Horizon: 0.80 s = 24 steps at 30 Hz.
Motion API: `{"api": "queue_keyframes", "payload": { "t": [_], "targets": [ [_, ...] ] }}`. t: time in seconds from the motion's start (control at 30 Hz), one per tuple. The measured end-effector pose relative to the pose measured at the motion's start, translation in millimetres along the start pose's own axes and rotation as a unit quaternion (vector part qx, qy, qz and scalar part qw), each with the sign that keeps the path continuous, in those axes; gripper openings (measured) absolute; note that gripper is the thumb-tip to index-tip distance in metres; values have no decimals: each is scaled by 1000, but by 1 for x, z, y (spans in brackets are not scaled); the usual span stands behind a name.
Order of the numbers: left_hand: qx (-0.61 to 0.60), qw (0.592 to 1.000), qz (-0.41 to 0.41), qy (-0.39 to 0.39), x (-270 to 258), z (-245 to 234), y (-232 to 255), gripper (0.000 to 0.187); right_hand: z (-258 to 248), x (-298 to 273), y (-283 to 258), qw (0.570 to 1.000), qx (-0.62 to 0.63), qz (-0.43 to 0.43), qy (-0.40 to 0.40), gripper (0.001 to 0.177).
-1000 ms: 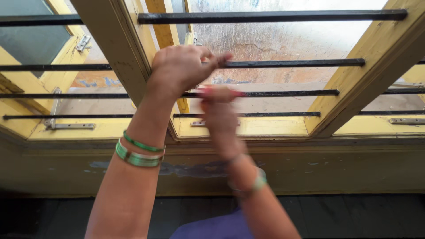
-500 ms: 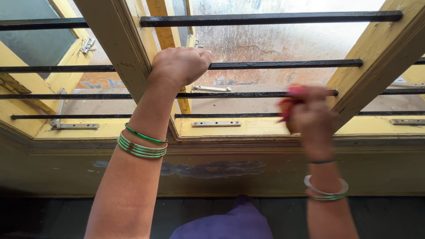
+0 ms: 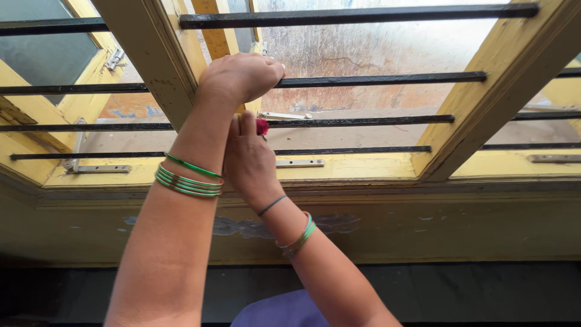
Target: The person wipes the metal bars of a window grill using a colorful cloth by hand.
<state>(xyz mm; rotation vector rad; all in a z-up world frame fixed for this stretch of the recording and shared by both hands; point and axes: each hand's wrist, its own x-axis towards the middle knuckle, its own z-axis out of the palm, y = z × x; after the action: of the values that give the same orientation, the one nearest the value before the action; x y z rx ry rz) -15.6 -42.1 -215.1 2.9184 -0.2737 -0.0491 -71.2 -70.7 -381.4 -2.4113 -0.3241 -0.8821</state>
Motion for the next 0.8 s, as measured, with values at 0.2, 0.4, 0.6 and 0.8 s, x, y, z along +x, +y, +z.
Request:
{"api": "queue_keyframes", "payload": {
  "t": [0.2,0.4,0.6,0.8],
  "targets": [
    [9,1000,18,17,-1,2,-4,52,-48,-15,75,999,36,-24,-28,37],
    [15,998,40,44,2,9,-6,52,-193,-47,199,981,-167,16,93,34],
    [2,999,12,34,-3,2,1,48,-150,-40,204,963,-174,202,50,43],
    [2,998,32,58,-2,7,-1,47,13,-11,52,999,31,12,20,41]
  ]
}}
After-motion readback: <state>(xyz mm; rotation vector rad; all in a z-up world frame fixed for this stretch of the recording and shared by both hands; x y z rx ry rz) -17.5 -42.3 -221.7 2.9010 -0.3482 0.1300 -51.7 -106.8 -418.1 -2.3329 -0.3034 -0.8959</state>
